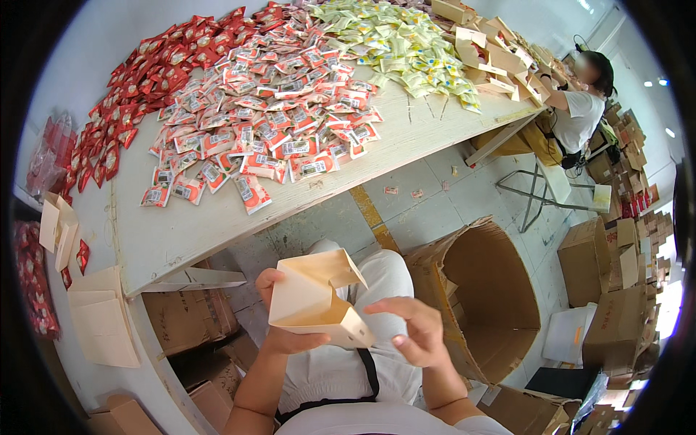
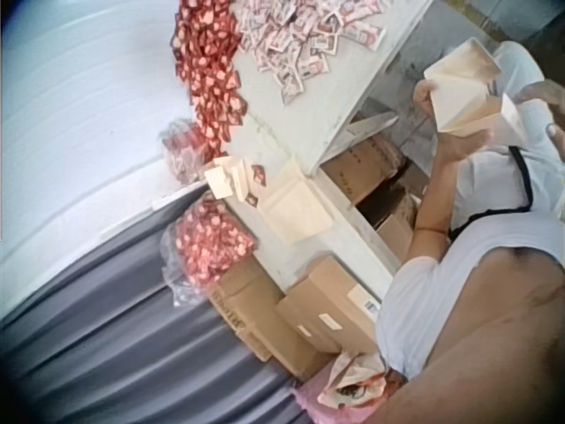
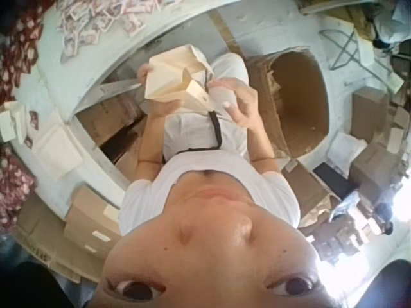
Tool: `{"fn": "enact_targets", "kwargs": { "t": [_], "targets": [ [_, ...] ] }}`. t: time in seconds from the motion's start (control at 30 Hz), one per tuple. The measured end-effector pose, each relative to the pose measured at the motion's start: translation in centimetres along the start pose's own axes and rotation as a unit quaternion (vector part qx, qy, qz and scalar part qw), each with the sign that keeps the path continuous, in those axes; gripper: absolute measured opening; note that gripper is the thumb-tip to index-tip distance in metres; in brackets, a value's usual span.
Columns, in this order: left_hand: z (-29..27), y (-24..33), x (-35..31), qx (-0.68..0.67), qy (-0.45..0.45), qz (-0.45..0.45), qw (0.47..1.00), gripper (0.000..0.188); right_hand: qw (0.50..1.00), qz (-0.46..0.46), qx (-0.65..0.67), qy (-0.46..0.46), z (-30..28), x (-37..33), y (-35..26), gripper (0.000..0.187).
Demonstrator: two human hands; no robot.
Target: The person assembles cardboard boxes by hand by picking up flat sheets, folding the sides, and tucking in the flaps to form the box shape.
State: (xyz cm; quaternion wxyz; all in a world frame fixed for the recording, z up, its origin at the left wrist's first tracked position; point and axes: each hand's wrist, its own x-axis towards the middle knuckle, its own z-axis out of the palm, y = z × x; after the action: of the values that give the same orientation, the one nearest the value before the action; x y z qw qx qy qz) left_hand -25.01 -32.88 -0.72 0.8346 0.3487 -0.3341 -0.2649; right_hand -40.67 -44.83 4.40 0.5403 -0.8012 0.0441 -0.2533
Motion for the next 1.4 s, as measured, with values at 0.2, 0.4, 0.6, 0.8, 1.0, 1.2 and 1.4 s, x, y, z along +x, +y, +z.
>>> {"fn": "enact_targets", "kwargs": {
  "t": [0.2,0.4,0.6,0.8,1.0,1.2,1.4],
  "targets": [
    [0.5,-0.9,-0.8,0.179,-0.035,0.076,0.98,0.091,0.986,-0.032,-0.093,0.135,5.2,-1.3,1.1,0.018],
    [1.0,-1.1,-1.8,-0.006,-0.1,-0.001,0.995,0.077,0.981,-0.074,-0.088,0.154,6.4,-1.0,2.6,0.02],
    [2.1,-0.6,-1.2,0.096,-0.092,0.042,0.99,0.066,0.976,-0.072,-0.11,0.175,5.4,0.0,2.3,0.023],
    [2.6,-0.2,-0.3,0.127,-0.04,0.04,0.99,0.065,0.976,-0.075,-0.134,0.153,4.0,1.5,1.8,0.022],
    [2.3,0.5,1.1,0.114,0.016,0.052,0.992,0.069,0.955,-0.111,-0.098,0.258,3.4,0.6,3.4,0.05],
    [3.1,-0.2,0.8,-0.141,0.091,-0.04,0.985,0.069,0.947,0.06,0.234,0.212,6.0,-0.5,3.3,0.117],
    [3.9,-0.6,0.6,-0.194,0.152,-0.103,0.964,0.063,0.921,0.097,0.243,0.288,5.7,0.3,2.5,0.104]
  ]
}}
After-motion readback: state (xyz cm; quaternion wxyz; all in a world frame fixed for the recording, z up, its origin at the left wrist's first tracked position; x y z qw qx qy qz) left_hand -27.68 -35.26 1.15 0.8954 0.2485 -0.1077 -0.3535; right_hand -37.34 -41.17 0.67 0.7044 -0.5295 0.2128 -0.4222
